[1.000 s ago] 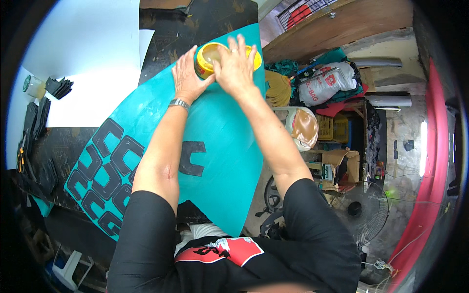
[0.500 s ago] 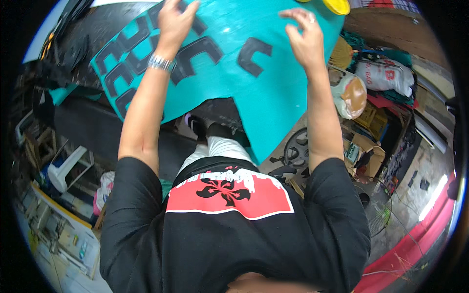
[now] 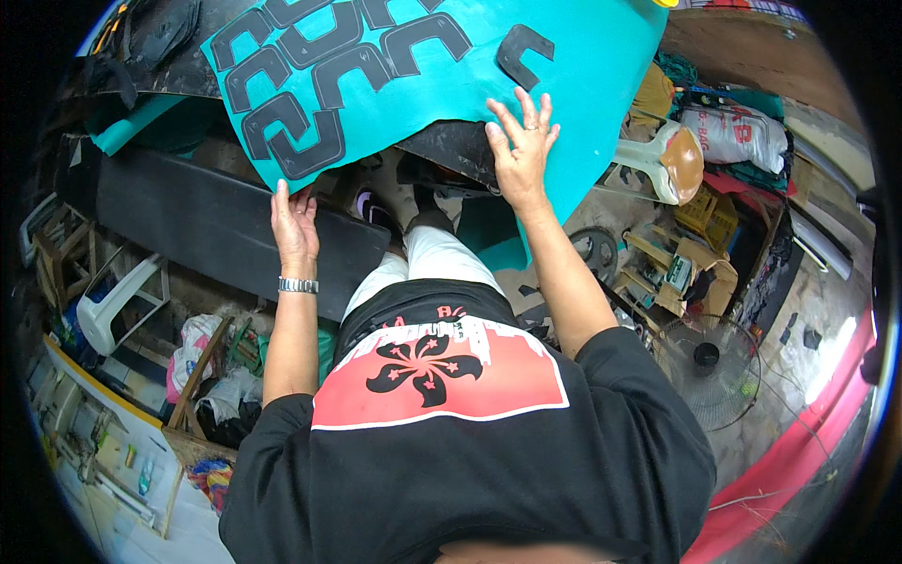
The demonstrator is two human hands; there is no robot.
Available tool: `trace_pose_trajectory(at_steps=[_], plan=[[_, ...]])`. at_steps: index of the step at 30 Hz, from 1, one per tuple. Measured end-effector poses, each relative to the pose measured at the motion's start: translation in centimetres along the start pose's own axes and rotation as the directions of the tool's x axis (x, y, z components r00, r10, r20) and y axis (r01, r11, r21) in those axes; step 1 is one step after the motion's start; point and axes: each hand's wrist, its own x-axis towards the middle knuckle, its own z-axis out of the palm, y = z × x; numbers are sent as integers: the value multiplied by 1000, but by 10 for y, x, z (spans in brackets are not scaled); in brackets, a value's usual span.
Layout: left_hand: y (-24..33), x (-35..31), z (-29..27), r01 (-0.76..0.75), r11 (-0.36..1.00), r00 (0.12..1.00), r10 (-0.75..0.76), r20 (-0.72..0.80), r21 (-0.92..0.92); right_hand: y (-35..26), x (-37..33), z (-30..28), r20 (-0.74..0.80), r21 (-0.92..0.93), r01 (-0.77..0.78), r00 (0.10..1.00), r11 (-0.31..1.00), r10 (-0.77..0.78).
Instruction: The person places black U-shaped stickers onto a teal board, pressing each one down and adjusting its position. They occasionally open a yellow container and wipe the board surface before continuing to apply more stickers.
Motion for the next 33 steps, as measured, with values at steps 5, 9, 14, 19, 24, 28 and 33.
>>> trace_pose_trajectory(at_steps=[5,9,14,19,24,28,33], plan=[[-7,2,14,0,999,997,-3,76,40,13,-11,18,9,-75,-74,997,994,75],[-3,4,16,31,999,998,-33,61,22,-1,-20,38,-61,-146,-117,992,982,109],[4,-2,15,127,992,971,-119,208,-28,-38,-30,47,63,34,-47,997,998,45],[-2,-4,27,174,981,918,-193,347,84,-63,-28,56,82,201,34,995,979,-51],[-13,-4,39,196,979,913,-205,354,62,-66,-37,87,225,-195,154,968,969,-109],[-16,-4,40,157,985,937,-169,305,66,-77,-58,115,187,-271,278,955,922,-232],[-15,-1,39,144,982,946,-172,275,119,-88,-69,115,247,-172,325,928,930,-278]])
